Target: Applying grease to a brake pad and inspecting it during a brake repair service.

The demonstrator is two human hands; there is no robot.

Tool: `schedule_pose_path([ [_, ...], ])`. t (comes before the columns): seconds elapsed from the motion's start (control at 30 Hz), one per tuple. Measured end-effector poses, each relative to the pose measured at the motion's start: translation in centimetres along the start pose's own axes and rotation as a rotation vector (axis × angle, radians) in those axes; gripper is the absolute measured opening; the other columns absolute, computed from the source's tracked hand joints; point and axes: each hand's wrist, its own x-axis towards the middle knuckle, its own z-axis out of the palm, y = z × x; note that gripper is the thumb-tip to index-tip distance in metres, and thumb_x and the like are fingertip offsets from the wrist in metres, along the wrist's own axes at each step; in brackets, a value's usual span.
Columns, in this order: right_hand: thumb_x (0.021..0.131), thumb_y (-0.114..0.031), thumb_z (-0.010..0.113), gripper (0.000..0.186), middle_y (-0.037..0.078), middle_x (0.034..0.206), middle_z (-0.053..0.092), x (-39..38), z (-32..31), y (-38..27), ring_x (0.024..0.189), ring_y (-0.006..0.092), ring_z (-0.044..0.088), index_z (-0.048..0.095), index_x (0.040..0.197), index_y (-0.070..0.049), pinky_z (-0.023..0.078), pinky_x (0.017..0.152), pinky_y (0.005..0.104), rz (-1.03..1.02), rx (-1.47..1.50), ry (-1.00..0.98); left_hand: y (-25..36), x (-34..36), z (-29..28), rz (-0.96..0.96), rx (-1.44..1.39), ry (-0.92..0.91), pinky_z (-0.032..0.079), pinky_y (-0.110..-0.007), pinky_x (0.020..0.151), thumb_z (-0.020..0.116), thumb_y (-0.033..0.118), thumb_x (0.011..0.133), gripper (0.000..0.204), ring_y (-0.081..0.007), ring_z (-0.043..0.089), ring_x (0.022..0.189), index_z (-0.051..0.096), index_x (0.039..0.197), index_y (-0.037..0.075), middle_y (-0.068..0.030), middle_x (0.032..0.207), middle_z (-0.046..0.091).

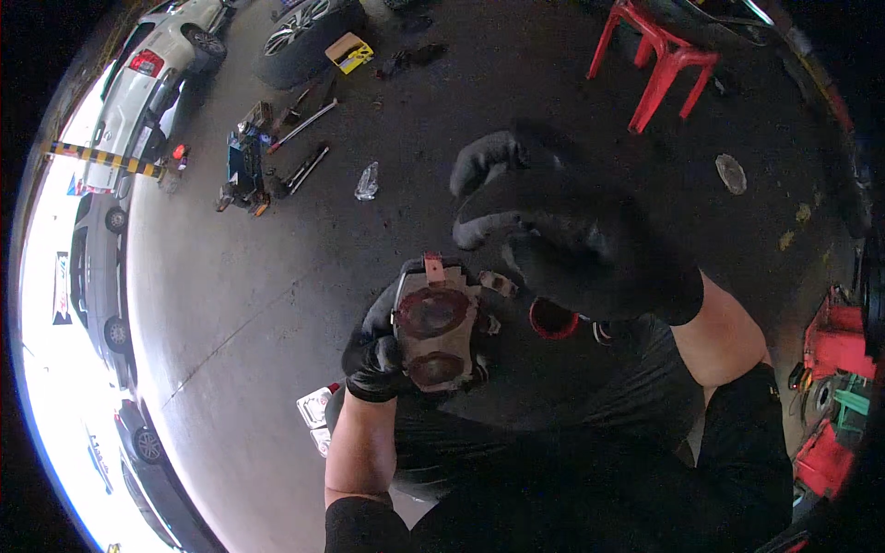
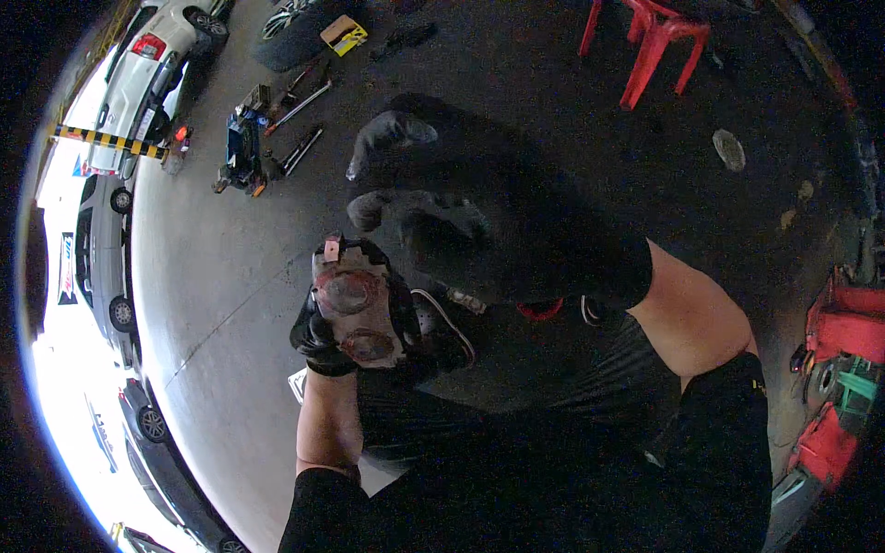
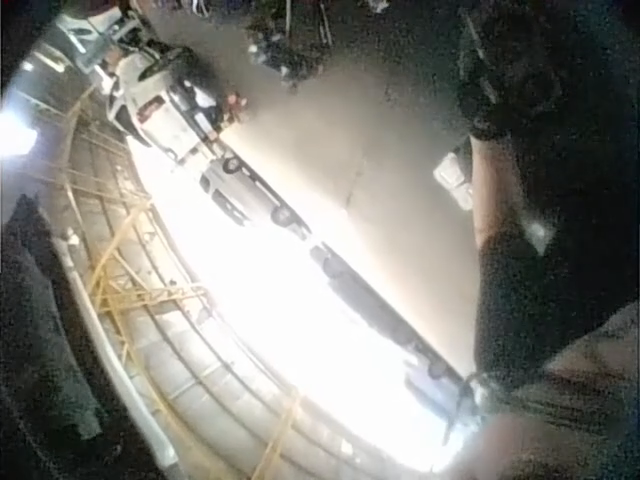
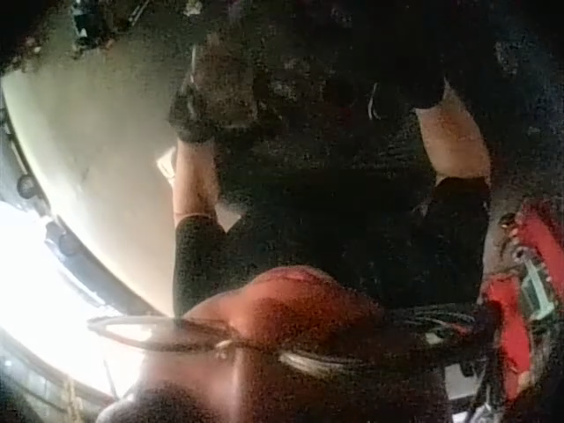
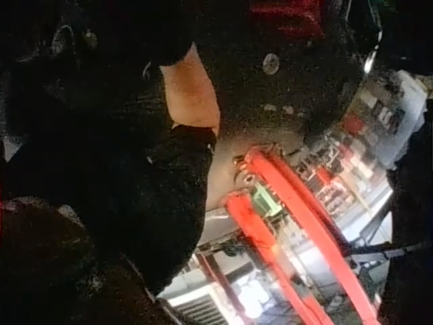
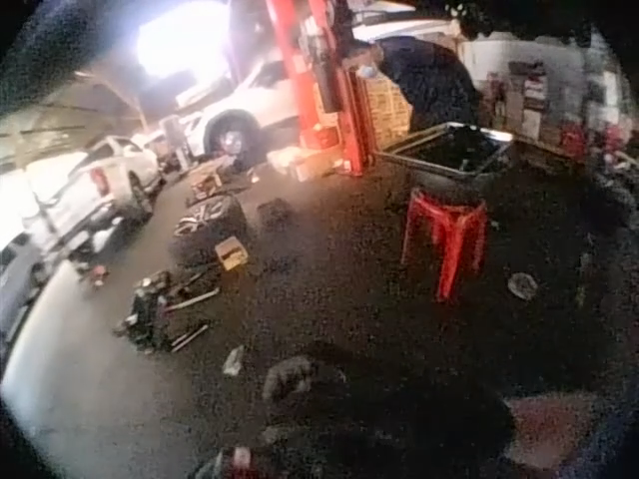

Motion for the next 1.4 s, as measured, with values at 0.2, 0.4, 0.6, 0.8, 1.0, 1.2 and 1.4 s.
schedule_pose_path([
  [0.2,0.079,0.003,0.063,0.03,0.018,0.117,0.058,-0.2,0.7,0.1,0.108,0.0327,0.058,0.068,0.107,-0.005,0.047,0.09,0.0421,0.026,0.038,0.031,-0.3,0.1,-0.5,-0.004,0.045,0.032,0.044,-0.046,0.105,0.079,0.062,0.07,0.11,-0.0347,0.053,0.126,0.036,0.145,-0.006,-0.0228,0.139,0.05],
  [0.4,0.081,0.0,0.066,0.025,0.018,0.117,0.058,-0.9,0.3,1.0,0.103,0.0299,0.06,0.067,0.105,-0.004,0.049,0.084,0.0376,-0.013,0.047,0.067,-1.6,0.8,-1.3,0.013,-0.133,-0.103,0.044,-0.046,0.105,0.079,0.063,0.07,0.111,-0.0344,0.053,0.126,0.036,0.144,-0.007,-0.0226,0.14,0.05],
  [0.6,0.082,0.003,0.063,0.023,0.015,0.113,0.06,-1.0,0.1,1.6,0.098,0.0233,0.062,0.068,0.103,-0.004,0.05,0.082,0.0349,-0.022,-0.03,0.049,-0.8,1.0,0.1,0.009,-0.029,-0.051,0.042,-0.046,0.106,0.081,0.058,0.069,0.107,-0.0324,0.052,0.127,0.037,0.144,-0.004,-0.0206,0.141,0.05],
  [0.8,0.079,0.005,0.058,0.029,0.014,0.11,0.063,-1.0,0.4,0.9,0.103,0.0231,0.062,0.069,0.105,-0.002,0.049,0.089,0.037,0.134,0.107,0.222,-0.4,2.8,0.7,0.194,0.175,0.114,0.052,-0.046,0.096,0.085,0.043,0.073,0.093,-0.0336,0.062,0.112,0.04,0.143,0.002,-0.0179,0.131,0.057],
  [1.0,0.079,0.006,0.052,0.04,0.016,0.118,0.062,-0.8,0.2,-0.2,0.114,0.0283,0.059,0.068,0.115,-0.001,0.045,0.099,0.039,0.146,-0.092,0.029,-0.2,2.6,1.7,0.374,0.506,0.295,0.049,-0.043,0.098,0.085,0.015,0.073,0.075,-0.0292,0.06,0.116,0.049,0.138,0.003,-0.0149,0.129,0.059],
  [1.2,0.08,-0.001,0.054,0.04,0.017,0.121,0.061,-0.7,0.6,0.0,0.117,0.0301,0.058,0.066,0.118,0.0,0.044,0.101,0.0395,0.12,-0.124,0.012,0.2,2.8,1.9,0.665,1.207,0.461,0.049,-0.037,0.093,0.087,0.007,0.066,0.065,-0.0276,0.063,0.108,0.06,0.124,0.002,-0.0127,0.119,0.064],
  [1.4,0.081,-0.003,0.053,0.043,0.017,0.124,0.06,-1.0,1.2,-0.1,0.117,0.0325,0.058,0.064,0.123,0.0,0.043,0.102,0.0416,0.137,-0.147,0.024,0.4,3.0,2.7,0.86,1.368,0.541,0.05,-0.04,0.092,0.09,0.011,0.064,0.063,-0.0311,0.062,0.108,0.062,0.119,0.003,-0.0157,0.118,0.064],
])
